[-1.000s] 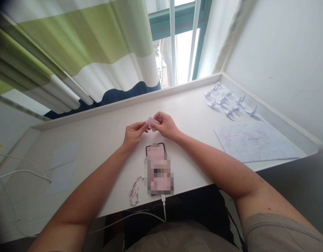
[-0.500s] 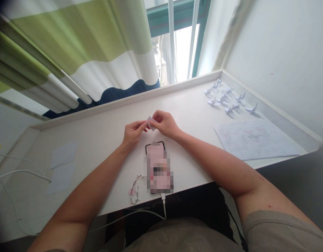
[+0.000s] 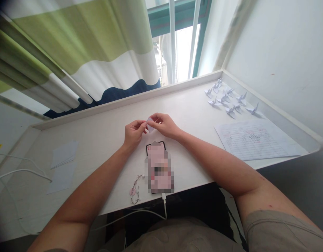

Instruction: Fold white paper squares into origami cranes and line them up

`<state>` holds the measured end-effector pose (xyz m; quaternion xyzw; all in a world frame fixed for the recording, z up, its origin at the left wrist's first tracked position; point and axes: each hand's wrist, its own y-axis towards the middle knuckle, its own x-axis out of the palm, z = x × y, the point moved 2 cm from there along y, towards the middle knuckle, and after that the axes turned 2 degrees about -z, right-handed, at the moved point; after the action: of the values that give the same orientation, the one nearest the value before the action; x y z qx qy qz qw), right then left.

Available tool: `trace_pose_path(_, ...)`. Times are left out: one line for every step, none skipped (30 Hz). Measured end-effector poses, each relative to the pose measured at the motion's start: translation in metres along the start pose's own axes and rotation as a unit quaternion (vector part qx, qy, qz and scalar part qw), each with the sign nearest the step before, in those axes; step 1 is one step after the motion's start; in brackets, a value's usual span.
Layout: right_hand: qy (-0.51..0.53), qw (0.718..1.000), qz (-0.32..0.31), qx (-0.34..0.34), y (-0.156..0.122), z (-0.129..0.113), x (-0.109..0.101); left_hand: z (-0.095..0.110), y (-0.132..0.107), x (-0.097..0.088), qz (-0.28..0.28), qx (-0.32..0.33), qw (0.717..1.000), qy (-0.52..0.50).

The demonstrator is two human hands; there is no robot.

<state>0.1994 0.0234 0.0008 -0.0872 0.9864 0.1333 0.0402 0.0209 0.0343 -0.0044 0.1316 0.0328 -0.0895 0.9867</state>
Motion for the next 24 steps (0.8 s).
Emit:
trace_pose_path(-0.011,1.000,-0.012,-0.001,0.000,0.000,0.000,0.000,0.000,0.001,-0.001,0.000,1.000,0.005)
trace_pose_path(-0.019,1.000,-0.020,-0.003,0.000,0.000,0.000,0.001,-0.001,0.001,-0.004,0.001,1.000,0.007)
trace_pose_path(-0.020,1.000,-0.020,-0.004,0.000,0.001,-0.001,0.001,-0.001,0.003,-0.007,0.003,1.000,0.006)
trace_pose_path(-0.017,1.000,-0.015,-0.006,0.000,0.002,-0.001,0.001,-0.002,0.004,-0.011,0.005,1.000,0.002)
trace_pose_path(-0.009,1.000,-0.004,-0.008,0.000,0.003,-0.002,0.001,-0.002,0.005,-0.018,0.007,1.000,-0.004)
trace_pose_path(0.003,1.000,0.007,-0.008,0.001,0.004,-0.002,0.001,-0.003,0.006,-0.026,0.007,1.000,-0.009)
trace_pose_path(0.017,1.000,0.016,-0.006,0.001,0.006,-0.002,0.001,-0.004,0.008,-0.033,0.005,0.999,-0.014)
trace_pose_path(0.033,0.999,0.023,-0.003,0.001,0.007,-0.001,0.000,-0.004,0.009,-0.038,0.000,0.999,-0.018)
trace_pose_path(0.049,0.998,0.030,-0.001,0.002,0.008,0.000,-0.001,-0.005,0.010,-0.038,-0.007,0.999,-0.022)
trace_pose_path(0.065,0.997,0.040,0.001,0.002,0.009,0.000,-0.001,-0.005,0.011,-0.036,-0.016,0.999,-0.027)
trace_pose_path(0.079,0.996,0.049,0.001,0.002,0.010,0.001,-0.002,-0.006,0.011,-0.038,-0.026,0.998,-0.032)
trace_pose_path(0.092,0.994,0.058,0.001,0.002,0.010,0.001,-0.002,-0.006,0.012,-0.046,-0.037,0.998,-0.036)
trace_pose_path(0.103,0.993,0.065,0.003,0.002,0.010,0.001,-0.002,-0.007,0.013,-0.063,-0.048,0.996,-0.039)
trace_pose_path(0.114,0.991,0.068,0.007,0.002,0.010,0.002,-0.002,-0.007,0.013,-0.085,-0.058,0.994,-0.040)
trace_pose_path(0.123,0.990,0.070,0.012,0.002,0.010,0.002,-0.001,-0.008,0.014,-0.106,-0.065,0.991,-0.040)
trace_pose_path(0.132,0.988,0.072,0.017,0.002,0.010,0.002,-0.001,-0.008,0.014,-0.123,-0.070,0.989,-0.039)
trace_pose_path(0.139,0.987,0.074,0.022,0.002,0.009,0.001,0.000,-0.008,0.013,-0.131,-0.073,0.988,-0.040)
trace_pose_path(0.145,0.986,0.076,0.026,0.003,0.009,0.001,0.000,-0.008,0.013,-0.131,-0.074,0.988,-0.040)
trace_pose_path(0.150,0.985,0.078,0.030,0.003,0.009,0.000,0.000,-0.008,0.012,-0.129,-0.074,0.988,-0.042)
trace_pose_path(0.153,0.985,0.077,0.034,0.003,0.009,0.000,-0.001,-0.007,0.011,-0.126,-0.075,0.988,-0.043)
trace_pose_path(0.155,0.984,0.074,0.038,0.003,0.009,0.000,-0.001,-0.007,0.010,-0.124,-0.075,0.988,-0.044)
trace_pose_path(0.155,0.985,0.070,0.040,0.003,0.009,0.000,-0.002,-0.006,0.010,-0.124,-0.075,0.988,-0.046)
trace_pose_path(0.155,0.985,0.066,0.041,0.004,0.010,0.000,-0.002,-0.005,0.009,-0.124,-0.074,0.988,-0.048)
trace_pose_path(0.153,0.985,0.063,0.040,0.004,0.011,0.000,-0.002,-0.005,0.008,-0.124,-0.073,0.988,-0.049)
